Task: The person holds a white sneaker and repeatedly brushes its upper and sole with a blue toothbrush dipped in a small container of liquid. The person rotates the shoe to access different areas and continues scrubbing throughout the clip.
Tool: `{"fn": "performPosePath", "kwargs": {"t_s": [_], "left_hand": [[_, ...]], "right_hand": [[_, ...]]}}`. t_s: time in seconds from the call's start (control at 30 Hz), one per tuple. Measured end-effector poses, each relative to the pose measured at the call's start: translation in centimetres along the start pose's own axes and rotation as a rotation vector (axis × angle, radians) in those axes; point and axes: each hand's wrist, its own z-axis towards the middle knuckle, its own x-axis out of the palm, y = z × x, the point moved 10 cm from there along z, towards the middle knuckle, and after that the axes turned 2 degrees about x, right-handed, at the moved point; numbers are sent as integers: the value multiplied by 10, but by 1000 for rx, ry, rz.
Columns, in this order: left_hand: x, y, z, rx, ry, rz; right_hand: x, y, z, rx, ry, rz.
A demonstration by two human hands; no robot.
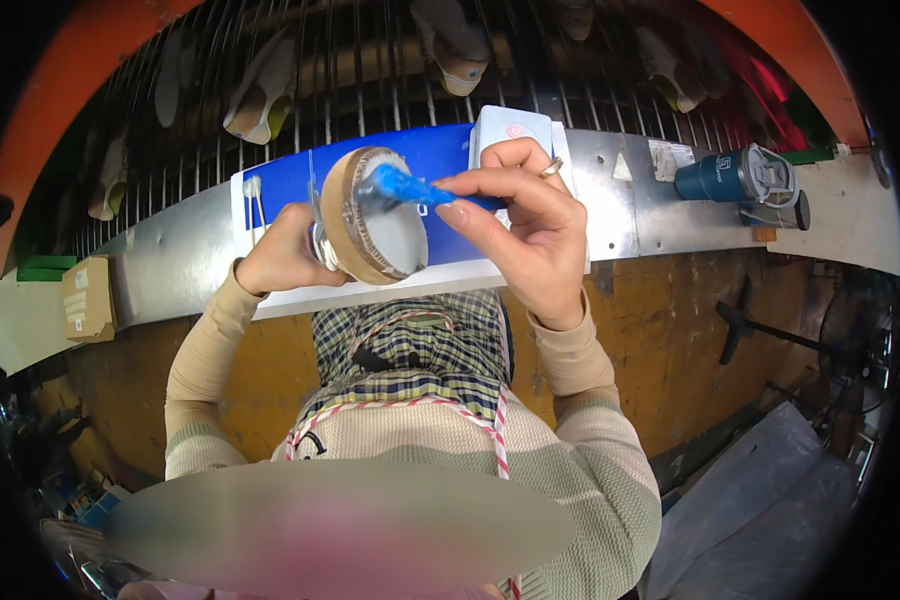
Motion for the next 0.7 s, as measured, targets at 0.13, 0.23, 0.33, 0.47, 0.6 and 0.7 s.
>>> {"fn": "performPosePath", "kwargs": {"t_s": [0.13,0.23,0.33,0.47,0.6,0.7], "left_hand": [[-13,-22,0,118,-129,95],[-16,-22,0,69,-134,125],[-20,-25,-2,81,-150,173],[-27,-27,-8,102,-190,203],[-37,-33,-13,135,-244,306],[-38,-36,-13,131,-229,359]], "right_hand": [[4,-9,-2,9,-120,131],[10,-16,-3,-7,-126,150],[10,-24,-7,-6,-123,116],[3,-24,-9,-39,-53,20],[-21,-20,-3,22,-79,-95],[-28,-9,7,9,-75,-172]]}}
